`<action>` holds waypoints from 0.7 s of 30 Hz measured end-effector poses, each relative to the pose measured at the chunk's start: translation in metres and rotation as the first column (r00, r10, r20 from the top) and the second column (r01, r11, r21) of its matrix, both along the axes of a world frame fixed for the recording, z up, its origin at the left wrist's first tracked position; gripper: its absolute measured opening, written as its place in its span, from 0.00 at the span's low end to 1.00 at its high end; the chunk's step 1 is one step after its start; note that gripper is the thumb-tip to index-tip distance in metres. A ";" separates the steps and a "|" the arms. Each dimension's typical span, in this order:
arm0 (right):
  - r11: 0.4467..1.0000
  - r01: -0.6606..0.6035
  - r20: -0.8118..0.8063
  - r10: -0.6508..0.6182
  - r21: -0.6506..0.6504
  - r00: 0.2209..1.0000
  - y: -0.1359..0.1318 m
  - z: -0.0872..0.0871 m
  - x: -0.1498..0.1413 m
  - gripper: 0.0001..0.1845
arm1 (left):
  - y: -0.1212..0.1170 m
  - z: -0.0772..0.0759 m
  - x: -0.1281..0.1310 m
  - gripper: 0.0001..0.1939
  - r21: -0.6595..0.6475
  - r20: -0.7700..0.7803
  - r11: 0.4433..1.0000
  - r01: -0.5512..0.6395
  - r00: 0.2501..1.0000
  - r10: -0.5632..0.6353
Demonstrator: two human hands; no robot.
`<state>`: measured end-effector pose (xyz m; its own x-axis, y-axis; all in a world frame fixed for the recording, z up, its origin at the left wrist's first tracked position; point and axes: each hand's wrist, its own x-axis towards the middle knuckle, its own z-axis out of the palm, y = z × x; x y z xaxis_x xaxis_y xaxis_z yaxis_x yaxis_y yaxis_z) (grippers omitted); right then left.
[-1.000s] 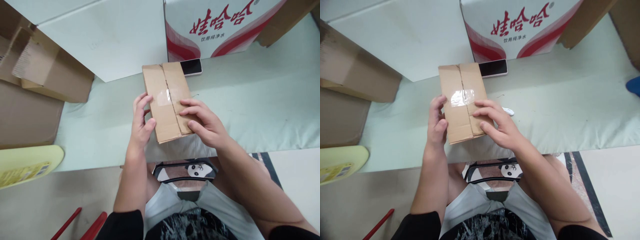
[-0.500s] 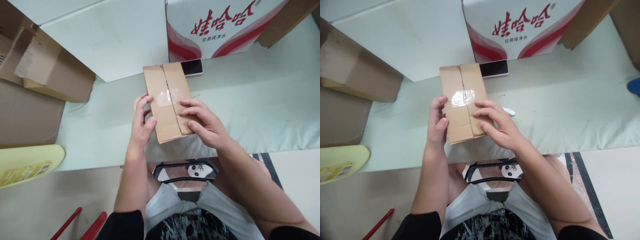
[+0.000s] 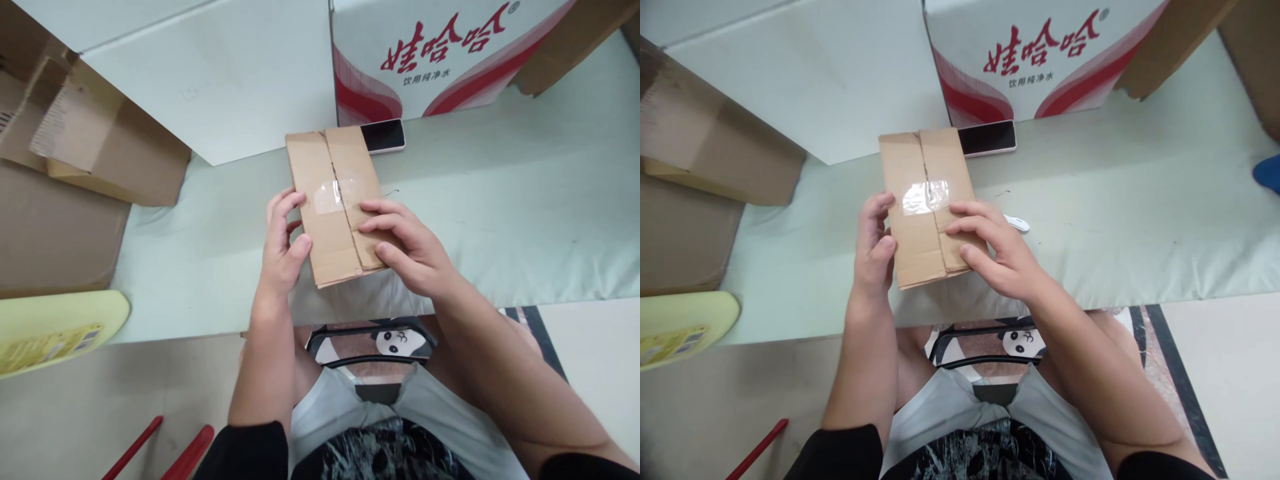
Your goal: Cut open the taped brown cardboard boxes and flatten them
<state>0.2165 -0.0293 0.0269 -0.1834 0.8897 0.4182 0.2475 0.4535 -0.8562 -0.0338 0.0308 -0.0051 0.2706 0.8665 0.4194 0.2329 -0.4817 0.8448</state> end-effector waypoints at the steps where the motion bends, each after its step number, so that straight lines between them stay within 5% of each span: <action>1: 1.000 0.000 0.003 0.000 -0.006 1.000 0.000 0.000 0.000 0.11 | 0.000 0.000 0.000 0.33 -0.002 0.000 1.000 0.004 1.000 -0.004; 21: 1.000 0.007 0.006 -0.007 -0.027 1.000 0.000 0.002 -0.002 0.12 | -0.003 0.000 0.002 0.32 -0.080 0.039 0.996 -0.027 0.999 0.031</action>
